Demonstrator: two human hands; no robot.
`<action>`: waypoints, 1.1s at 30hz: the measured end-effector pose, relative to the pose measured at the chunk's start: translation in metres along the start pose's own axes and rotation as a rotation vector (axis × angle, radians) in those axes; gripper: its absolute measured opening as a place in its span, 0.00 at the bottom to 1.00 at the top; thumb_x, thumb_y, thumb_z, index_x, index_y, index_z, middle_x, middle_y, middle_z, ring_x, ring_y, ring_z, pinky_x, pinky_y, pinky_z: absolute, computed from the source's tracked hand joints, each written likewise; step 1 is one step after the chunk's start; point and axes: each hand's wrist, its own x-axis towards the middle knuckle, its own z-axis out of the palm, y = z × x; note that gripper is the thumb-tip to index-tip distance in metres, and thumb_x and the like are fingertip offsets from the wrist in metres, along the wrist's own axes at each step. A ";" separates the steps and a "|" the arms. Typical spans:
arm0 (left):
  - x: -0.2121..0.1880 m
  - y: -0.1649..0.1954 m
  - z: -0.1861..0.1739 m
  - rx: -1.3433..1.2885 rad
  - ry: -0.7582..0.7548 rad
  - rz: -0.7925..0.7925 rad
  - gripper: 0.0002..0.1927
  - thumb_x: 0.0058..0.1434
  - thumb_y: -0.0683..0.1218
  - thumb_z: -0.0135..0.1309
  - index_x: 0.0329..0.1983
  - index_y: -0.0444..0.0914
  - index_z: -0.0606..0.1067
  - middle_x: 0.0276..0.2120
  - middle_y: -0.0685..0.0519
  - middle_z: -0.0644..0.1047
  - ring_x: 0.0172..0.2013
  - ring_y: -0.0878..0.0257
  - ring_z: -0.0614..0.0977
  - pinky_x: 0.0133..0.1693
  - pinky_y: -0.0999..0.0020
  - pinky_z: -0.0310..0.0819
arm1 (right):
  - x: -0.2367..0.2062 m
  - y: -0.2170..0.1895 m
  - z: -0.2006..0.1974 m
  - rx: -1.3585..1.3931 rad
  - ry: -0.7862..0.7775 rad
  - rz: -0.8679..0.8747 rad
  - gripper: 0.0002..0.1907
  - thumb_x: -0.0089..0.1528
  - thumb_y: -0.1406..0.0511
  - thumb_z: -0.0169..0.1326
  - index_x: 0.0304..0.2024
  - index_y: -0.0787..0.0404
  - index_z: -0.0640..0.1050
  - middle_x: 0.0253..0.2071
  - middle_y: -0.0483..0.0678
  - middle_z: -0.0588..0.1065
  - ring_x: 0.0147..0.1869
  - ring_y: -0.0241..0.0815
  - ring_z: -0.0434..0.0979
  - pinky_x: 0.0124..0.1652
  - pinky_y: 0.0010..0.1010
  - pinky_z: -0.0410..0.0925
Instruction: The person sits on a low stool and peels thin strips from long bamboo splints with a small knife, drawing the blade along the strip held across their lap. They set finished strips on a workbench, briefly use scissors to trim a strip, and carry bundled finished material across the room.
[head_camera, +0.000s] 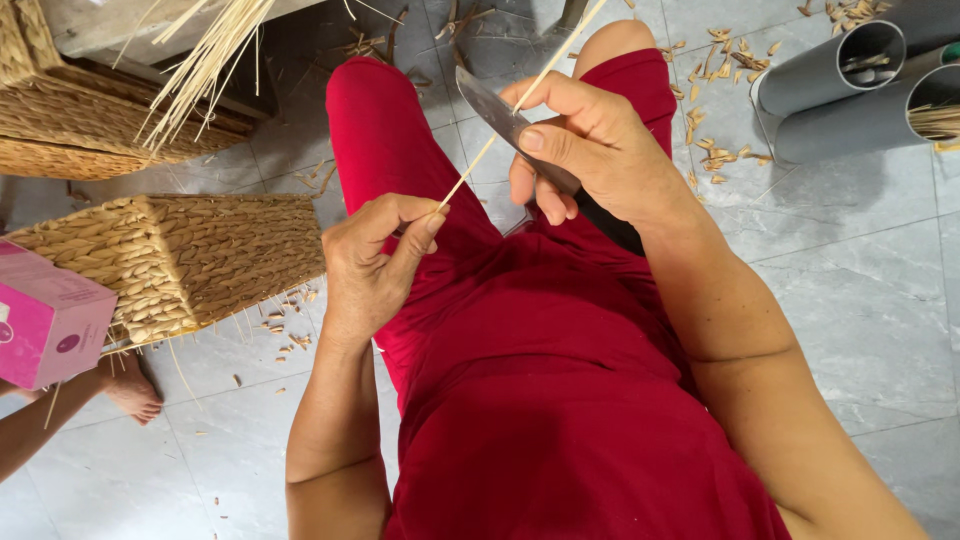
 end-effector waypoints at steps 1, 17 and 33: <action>0.000 0.000 0.000 0.007 0.000 0.006 0.02 0.68 0.38 0.60 0.41 0.33 0.80 0.30 0.53 0.80 0.28 0.70 0.80 0.31 0.76 0.75 | 0.000 0.001 0.000 -0.015 -0.004 -0.008 0.15 0.74 0.65 0.47 0.62 0.64 0.70 0.32 0.55 0.79 0.22 0.35 0.75 0.23 0.21 0.67; -0.008 0.000 -0.008 0.072 -0.008 -0.015 0.01 0.67 0.39 0.61 0.40 0.36 0.80 0.29 0.54 0.81 0.29 0.69 0.80 0.34 0.74 0.74 | -0.005 -0.011 -0.021 -0.036 0.183 -0.120 0.09 0.79 0.66 0.47 0.55 0.68 0.73 0.31 0.55 0.77 0.22 0.35 0.72 0.22 0.21 0.63; 0.044 0.000 0.028 -0.176 -0.126 -0.156 0.06 0.71 0.40 0.57 0.48 0.35 0.80 0.28 0.55 0.80 0.28 0.73 0.78 0.31 0.77 0.75 | -0.002 0.004 0.003 -0.188 0.104 -0.029 0.13 0.75 0.66 0.45 0.60 0.64 0.68 0.33 0.52 0.80 0.24 0.32 0.75 0.23 0.19 0.66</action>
